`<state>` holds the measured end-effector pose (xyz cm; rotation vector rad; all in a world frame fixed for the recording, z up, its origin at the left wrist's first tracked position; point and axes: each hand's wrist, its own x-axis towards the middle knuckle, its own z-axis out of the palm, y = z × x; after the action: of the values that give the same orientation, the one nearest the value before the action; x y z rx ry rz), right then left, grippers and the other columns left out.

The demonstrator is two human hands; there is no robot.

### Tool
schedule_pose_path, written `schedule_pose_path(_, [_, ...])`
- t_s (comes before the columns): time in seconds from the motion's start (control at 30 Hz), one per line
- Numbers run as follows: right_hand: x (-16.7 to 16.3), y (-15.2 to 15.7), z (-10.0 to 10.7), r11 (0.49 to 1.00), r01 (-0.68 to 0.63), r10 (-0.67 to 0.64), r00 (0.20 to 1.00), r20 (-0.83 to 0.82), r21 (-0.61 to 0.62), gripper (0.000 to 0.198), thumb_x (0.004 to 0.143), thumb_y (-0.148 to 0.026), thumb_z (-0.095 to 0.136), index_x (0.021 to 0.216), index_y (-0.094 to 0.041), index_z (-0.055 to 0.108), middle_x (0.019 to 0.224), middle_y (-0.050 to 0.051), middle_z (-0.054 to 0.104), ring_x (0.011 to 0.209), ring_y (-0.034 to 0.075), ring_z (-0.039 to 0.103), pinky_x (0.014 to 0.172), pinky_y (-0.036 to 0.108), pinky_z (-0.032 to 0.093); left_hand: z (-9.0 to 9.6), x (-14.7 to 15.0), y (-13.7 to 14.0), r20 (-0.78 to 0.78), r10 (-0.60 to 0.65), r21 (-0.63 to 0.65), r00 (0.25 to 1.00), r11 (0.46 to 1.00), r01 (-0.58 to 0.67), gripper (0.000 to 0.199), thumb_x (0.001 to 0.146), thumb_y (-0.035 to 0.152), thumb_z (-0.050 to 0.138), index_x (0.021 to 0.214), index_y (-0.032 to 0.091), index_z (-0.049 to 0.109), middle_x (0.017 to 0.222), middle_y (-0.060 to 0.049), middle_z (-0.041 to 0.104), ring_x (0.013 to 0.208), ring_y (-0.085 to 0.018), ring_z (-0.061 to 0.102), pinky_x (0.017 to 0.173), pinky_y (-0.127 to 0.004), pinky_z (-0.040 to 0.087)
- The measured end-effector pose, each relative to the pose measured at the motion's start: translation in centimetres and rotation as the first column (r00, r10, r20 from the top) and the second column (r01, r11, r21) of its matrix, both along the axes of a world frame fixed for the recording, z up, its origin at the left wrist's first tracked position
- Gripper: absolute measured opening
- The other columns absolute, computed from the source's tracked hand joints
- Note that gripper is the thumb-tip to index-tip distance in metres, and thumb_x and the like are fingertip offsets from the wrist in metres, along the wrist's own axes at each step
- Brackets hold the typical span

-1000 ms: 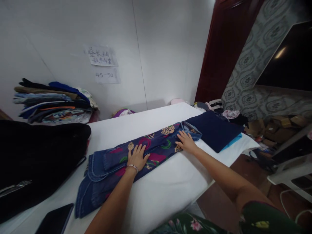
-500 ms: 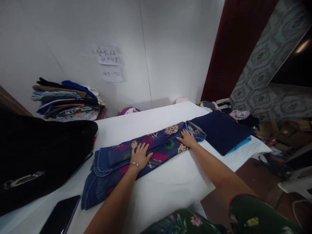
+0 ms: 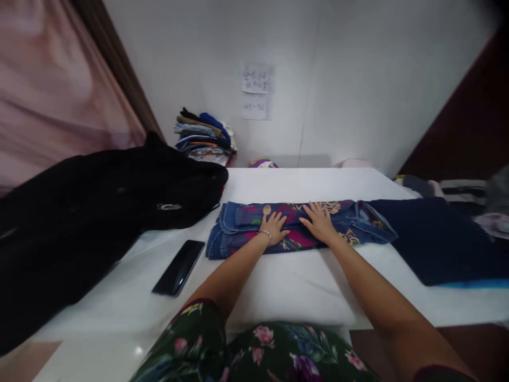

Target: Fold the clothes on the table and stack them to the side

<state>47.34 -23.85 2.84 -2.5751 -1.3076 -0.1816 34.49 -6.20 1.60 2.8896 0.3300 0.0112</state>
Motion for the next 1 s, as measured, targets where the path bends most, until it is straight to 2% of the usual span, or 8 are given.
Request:
schedule_pose_path(0.17, [-0.7,0.0,-3.6,0.998,0.004,-0.006,1.0,-0.027,-0.066,0.06,0.092,-0.053,0.031,0.144,-0.022,0.032,0.152,0.009,0.028,0.139,0.027,0.023,0.108,0.054,0.022,0.8,-5.0,0.5,0.025,0.048,0.041,0.999,0.998,-0.049,0.061,0.088,0.055,0.038,0.14,0.024,0.04,0.15,-0.007,0.034,0.139,-0.028,0.024,0.113,-0.057,0.005])
schedule_pose_path(0.37, [-0.1,-0.4,-4.6,0.999,-0.015,0.015,1.0,0.022,-0.032,0.059,0.092,-0.052,0.031,0.143,-0.022,0.035,0.152,0.009,0.029,0.138,0.027,0.025,0.107,0.055,0.026,1.6,-11.6,2.6,0.134,0.27,0.04,0.954,0.96,-0.277,0.047,0.09,0.049,0.041,0.13,0.025,0.051,0.143,-0.005,0.046,0.136,-0.024,0.031,0.114,-0.053,0.007])
schedule_pose_path(0.47, [-0.1,-0.4,-4.7,1.0,-0.026,0.026,0.999,0.023,-0.01,0.058,0.092,-0.051,0.032,0.142,-0.022,0.037,0.151,0.01,0.03,0.138,0.028,0.026,0.106,0.056,0.026,2.3,-12.6,4.5,0.196,0.449,0.035,0.872,0.886,-0.463,0.044,0.09,0.046,0.044,0.125,0.023,0.054,0.144,-0.007,0.044,0.136,-0.024,0.031,0.112,-0.049,0.017])
schedule_pose_path(0.53, [-0.1,-0.4,-4.7,0.999,-0.037,0.037,0.999,0.015,0.004,0.057,0.092,-0.05,0.032,0.142,-0.022,0.037,0.151,0.01,0.031,0.137,0.028,0.026,0.106,0.056,0.026,2.8,-12.6,6.0,0.218,0.585,-0.008,0.781,0.801,-0.598,0.047,0.089,0.047,0.045,0.127,0.021,0.052,0.145,-0.01,0.041,0.135,-0.025,0.032,0.109,-0.045,0.026])
schedule_pose_path(0.63, [-0.2,-0.4,-4.6,0.999,-0.043,0.043,0.999,-0.006,0.009,0.057,0.091,-0.05,0.032,0.141,-0.022,0.038,0.151,0.01,0.03,0.138,0.028,0.026,0.106,0.056,0.025,3.5,-12.1,8.1,0.083,0.758,-0.167,0.647,0.651,-0.741,0.056,0.087,0.053,0.041,0.13,0.018,0.049,0.14,-0.015,0.046,0.129,-0.029,0.042,0.102,-0.043,0.035])
schedule_pose_path(0.7, [-0.4,-0.3,-4.4,0.999,-0.042,0.042,0.999,-0.018,0.005,0.057,0.092,-0.049,0.032,0.141,-0.022,0.038,0.151,0.01,0.03,0.138,0.028,0.025,0.107,0.056,0.024,3.8,-11.6,9.3,-0.021,0.801,-0.237,0.598,0.578,-0.781,0.062,0.085,0.06,0.04,0.129,0.017,0.05,0.134,-0.017,0.052,0.125,-0.032,0.046,0.099,-0.044,0.038])
schedule_pose_path(0.93, [-0.5,-0.2,-4.3,0.999,-0.048,0.048,0.999,-0.023,-0.003,0.058,0.091,-0.049,0.034,0.142,-0.022,0.037,0.151,0.01,0.029,0.139,0.028,0.024,0.107,0.056,0.024,4.1,-10.1,13.1,-0.105,0.838,-0.316,0.535,0.482,-0.817,0.081,0.072,0.064,0.059,0.131,0.01,0.048,0.136,-0.021,0.05,0.125,-0.034,0.047,0.097,-0.04,0.041])
schedule_pose_path(1.0, [-0.5,-0.2,-4.3,0.999,-0.049,0.049,0.998,-0.03,-0.007,0.058,0.091,-0.049,0.035,0.142,-0.022,0.037,0.152,0.01,0.028,0.139,0.028,0.024,0.108,0.056,0.024,4.2,-10.0,13.8,-0.129,0.841,-0.356,0.526,0.456,-0.816,0.078,0.072,0.064,0.06,0.127,0.009,0.053,0.127,-0.02,0.057,0.117,-0.033,0.055,0.093,-0.041,0.046])
